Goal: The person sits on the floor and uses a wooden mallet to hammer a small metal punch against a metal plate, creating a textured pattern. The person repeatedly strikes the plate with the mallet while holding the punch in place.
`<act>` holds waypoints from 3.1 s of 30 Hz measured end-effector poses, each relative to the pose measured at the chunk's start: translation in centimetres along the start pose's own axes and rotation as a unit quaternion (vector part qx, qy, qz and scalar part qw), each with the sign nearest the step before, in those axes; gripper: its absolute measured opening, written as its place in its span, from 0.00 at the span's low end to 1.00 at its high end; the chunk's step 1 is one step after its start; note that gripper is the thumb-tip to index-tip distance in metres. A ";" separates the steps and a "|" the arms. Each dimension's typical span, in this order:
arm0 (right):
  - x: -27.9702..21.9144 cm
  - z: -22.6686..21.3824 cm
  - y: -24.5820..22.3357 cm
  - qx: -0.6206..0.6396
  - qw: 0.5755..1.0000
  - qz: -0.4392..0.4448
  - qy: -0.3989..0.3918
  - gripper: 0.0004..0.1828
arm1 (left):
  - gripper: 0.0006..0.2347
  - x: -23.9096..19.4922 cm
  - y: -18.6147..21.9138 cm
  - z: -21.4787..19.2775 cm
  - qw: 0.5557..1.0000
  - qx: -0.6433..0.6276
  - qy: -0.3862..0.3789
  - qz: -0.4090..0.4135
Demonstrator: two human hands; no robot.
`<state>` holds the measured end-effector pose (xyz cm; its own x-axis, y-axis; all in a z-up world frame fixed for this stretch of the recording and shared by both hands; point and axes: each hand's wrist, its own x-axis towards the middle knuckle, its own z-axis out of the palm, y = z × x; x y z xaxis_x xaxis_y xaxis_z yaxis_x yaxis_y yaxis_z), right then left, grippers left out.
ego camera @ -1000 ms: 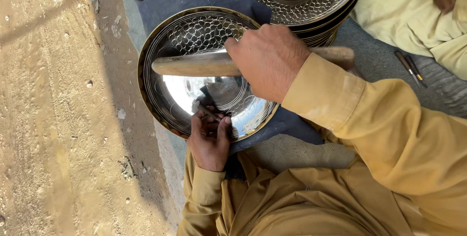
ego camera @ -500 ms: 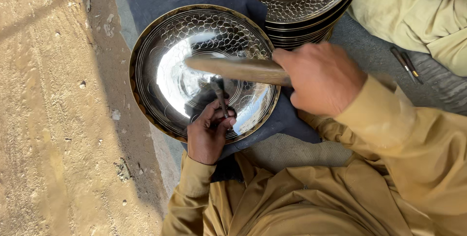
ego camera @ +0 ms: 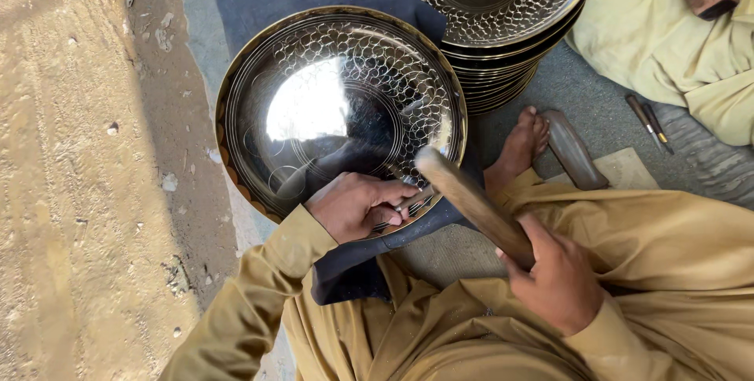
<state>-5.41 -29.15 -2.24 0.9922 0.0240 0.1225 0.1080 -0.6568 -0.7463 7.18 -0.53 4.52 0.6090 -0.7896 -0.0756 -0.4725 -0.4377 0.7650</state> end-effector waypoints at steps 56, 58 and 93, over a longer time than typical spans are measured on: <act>20.0 -5.6 -17.0 -0.352 0.873 -0.285 -0.183 0.05 | 0.17 -1.8 0.7 8.8 0.801 -0.129 0.554 -0.189; 19.9 -6.6 -15.0 -0.325 0.882 -0.298 -0.165 0.05 | 0.19 -1.7 0.7 8.4 0.814 -0.134 0.535 -0.183; 14.7 -7.6 -7.7 -0.231 0.968 -0.068 -0.069 0.32 | 0.22 -10.7 -0.9 9.4 0.693 -0.236 0.653 -0.192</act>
<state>7.83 -29.48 10.29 0.9732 0.2129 0.0866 0.2299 -0.9070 -0.3528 -4.92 4.31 -1.31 0.8352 0.5446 0.0766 -0.0425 -0.0749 0.9963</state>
